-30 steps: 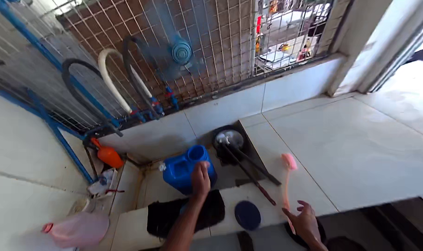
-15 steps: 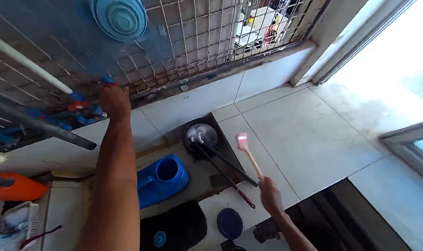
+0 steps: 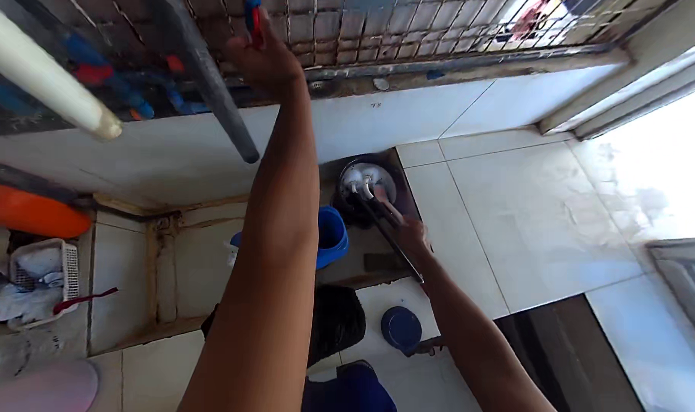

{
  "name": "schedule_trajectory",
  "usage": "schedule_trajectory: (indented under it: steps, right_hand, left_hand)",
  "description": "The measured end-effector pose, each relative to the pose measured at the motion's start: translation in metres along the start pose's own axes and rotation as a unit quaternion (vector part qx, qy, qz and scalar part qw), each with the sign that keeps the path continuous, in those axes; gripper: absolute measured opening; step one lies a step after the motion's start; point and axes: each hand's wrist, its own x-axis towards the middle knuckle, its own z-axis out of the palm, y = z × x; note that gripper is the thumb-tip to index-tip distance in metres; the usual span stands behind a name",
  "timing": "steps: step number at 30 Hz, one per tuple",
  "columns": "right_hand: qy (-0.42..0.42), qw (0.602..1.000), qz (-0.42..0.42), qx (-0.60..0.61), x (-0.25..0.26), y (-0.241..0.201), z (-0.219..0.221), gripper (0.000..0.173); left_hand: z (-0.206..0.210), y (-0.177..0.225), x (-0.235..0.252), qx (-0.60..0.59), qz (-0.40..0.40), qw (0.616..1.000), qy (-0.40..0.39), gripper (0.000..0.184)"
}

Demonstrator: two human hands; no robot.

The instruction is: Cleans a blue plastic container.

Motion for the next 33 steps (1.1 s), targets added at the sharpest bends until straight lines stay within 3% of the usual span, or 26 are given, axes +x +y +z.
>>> schedule_trajectory:
  steps: [2, 4, 6, 7, 9, 10, 11, 13, 15, 20, 25, 30, 33]
  right_hand:
    - [0.063, 0.997, 0.002, 0.048, -0.025, -0.001, -0.001, 0.033]
    - [0.081, 0.991, -0.016, 0.101, -0.068, -0.001, -0.005, 0.041]
    - [0.052, 0.982, -0.059, 0.170, -0.125, -0.001, -0.012, 0.047]
    - [0.031, 0.976, -0.084, 0.201, -0.157, -0.004, -0.018, 0.048]
    - [0.015, 0.970, -0.129, 0.205, -0.218, -0.019, -0.030, 0.049]
    - [0.016, 0.971, -0.152, 0.182, -0.244, -0.029, -0.033, 0.049]
    - [0.019, 0.972, -0.180, 0.149, -0.268, -0.042, -0.033, 0.049]
    - [0.004, 0.974, -0.218, 0.062, -0.300, -0.077, -0.026, 0.049]
    - [-0.010, 0.976, -0.216, -0.009, -0.298, -0.116, -0.004, 0.048]
    - [0.036, 0.974, -0.216, -0.058, -0.307, -0.153, -0.003, 0.048]
    - [-0.025, 0.977, -0.153, -0.145, -0.286, -0.193, 0.038, 0.057]
    - [-0.056, 0.972, -0.155, -0.170, -0.292, -0.219, 0.025, 0.054]
    - [-0.044, 0.971, -0.169, -0.163, -0.281, -0.222, 0.027, 0.055]
  left_hand:
    - [-0.020, 0.000, -0.020, -0.056, -0.035, 0.995, -0.072, 0.060]
    - [-0.083, -0.030, -0.043, -0.054, 0.011, 0.954, -0.294, 0.055]
    - [-0.171, -0.078, -0.051, 0.067, 0.121, 0.836, -0.531, 0.052]
    - [-0.213, -0.106, -0.052, 0.153, 0.168, 0.774, -0.592, 0.056]
    - [-0.277, -0.160, -0.052, 0.293, 0.200, 0.673, -0.649, 0.082]
    - [-0.296, -0.178, -0.054, 0.340, 0.197, 0.639, -0.662, 0.085]
    - [-0.306, -0.186, -0.057, 0.366, 0.201, 0.621, -0.663, 0.075]
    - [-0.306, -0.188, -0.060, 0.397, 0.217, 0.612, -0.648, 0.047]
    - [-0.294, -0.185, -0.054, 0.415, 0.225, 0.616, -0.631, 0.038]
    - [-0.273, -0.186, -0.038, 0.412, 0.199, 0.641, -0.616, 0.041]
    - [-0.269, -0.196, -0.034, 0.401, 0.236, 0.630, -0.621, 0.038]
    - [-0.263, -0.195, -0.024, 0.400, 0.246, 0.635, -0.614, 0.030]
    - [-0.266, -0.196, -0.031, 0.402, 0.248, 0.629, -0.618, 0.036]
